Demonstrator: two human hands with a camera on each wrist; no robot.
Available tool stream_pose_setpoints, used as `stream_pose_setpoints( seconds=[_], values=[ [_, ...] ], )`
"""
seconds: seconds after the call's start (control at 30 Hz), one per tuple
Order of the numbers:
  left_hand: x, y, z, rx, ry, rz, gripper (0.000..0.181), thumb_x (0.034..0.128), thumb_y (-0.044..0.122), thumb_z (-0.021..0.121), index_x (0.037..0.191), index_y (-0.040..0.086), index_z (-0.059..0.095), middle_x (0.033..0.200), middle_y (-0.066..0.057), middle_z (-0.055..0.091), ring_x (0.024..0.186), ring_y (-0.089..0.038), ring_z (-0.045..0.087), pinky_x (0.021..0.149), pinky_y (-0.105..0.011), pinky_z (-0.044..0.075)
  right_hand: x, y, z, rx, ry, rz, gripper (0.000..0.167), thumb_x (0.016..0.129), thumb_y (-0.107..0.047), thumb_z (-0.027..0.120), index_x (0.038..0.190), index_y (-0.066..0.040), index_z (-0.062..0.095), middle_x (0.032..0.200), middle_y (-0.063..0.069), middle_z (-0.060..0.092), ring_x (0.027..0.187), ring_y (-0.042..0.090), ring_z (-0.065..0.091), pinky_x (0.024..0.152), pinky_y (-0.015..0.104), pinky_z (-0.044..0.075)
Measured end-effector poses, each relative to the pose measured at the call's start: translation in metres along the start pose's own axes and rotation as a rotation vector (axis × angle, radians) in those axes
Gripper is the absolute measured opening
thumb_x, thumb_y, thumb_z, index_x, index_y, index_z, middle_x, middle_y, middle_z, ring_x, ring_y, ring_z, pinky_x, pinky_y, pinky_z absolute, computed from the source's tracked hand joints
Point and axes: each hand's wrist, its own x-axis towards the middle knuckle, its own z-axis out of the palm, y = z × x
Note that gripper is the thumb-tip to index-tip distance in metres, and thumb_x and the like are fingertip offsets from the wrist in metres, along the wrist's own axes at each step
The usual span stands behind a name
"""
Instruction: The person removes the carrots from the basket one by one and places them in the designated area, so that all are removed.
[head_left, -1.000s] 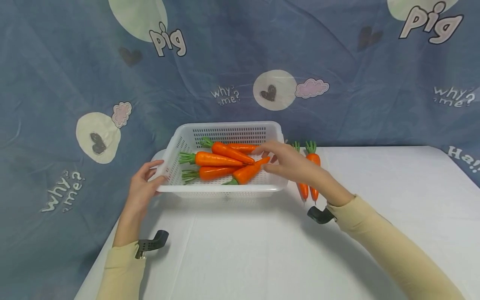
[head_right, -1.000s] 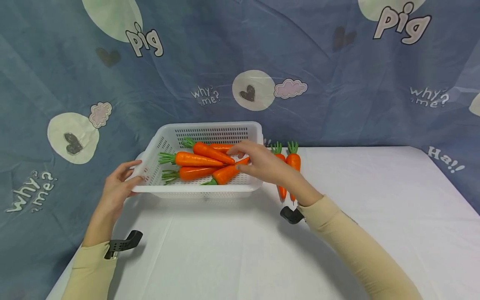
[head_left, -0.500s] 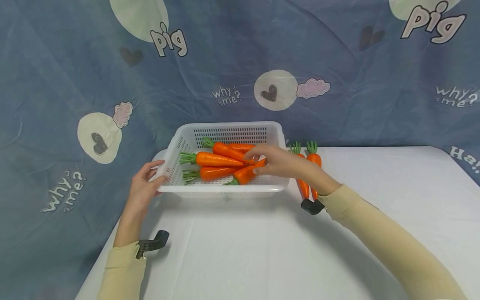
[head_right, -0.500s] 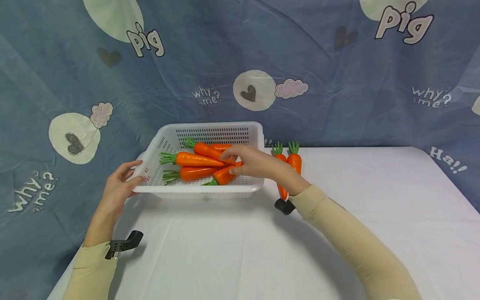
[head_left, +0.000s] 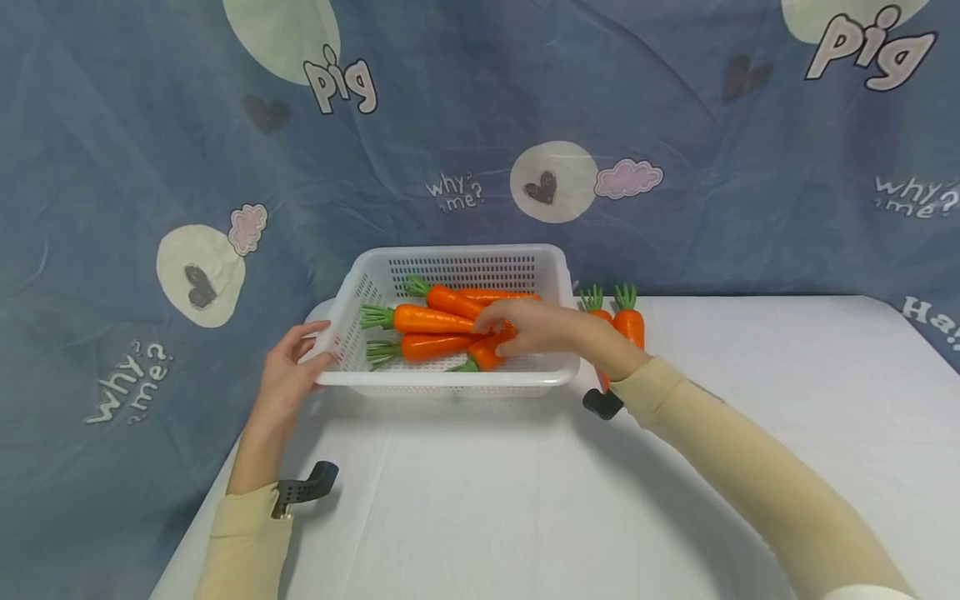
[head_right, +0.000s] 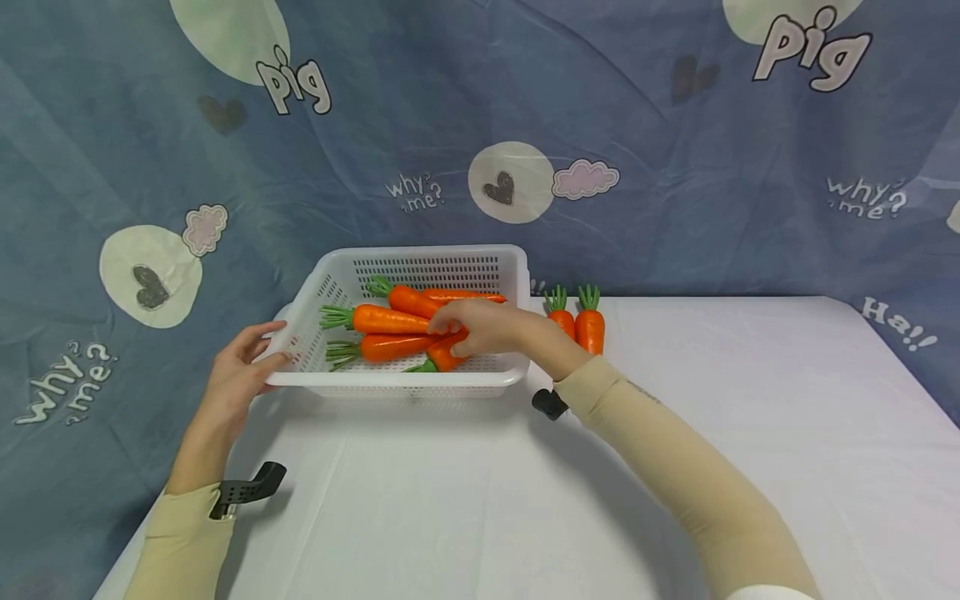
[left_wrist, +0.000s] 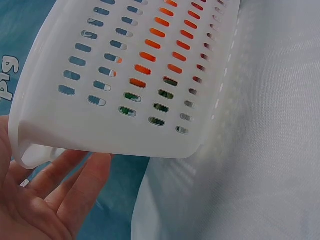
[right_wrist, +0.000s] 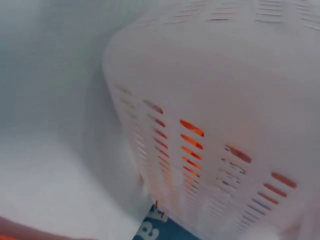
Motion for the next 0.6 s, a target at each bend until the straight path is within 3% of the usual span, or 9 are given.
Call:
stream_pose_setpoints(
  seconds=[0.6],
  values=[
    [0.0,0.0,-0.002,0.005,-0.003,0.005,0.054,0.0923,0.011,0.06,0.145,0.014,0.046,0.136,-0.016,0.054,0.103,-0.02,0.056,0.068,-0.026,0.052,0.023,0.009,0.002,0.005,-0.13,0.073,0.039,0.089,-0.002,0.066,0.128,-0.01,0.062,0.124,0.0,0.061,0.116,0.019,0.052,0.104,0.034,0.04]
  ],
)
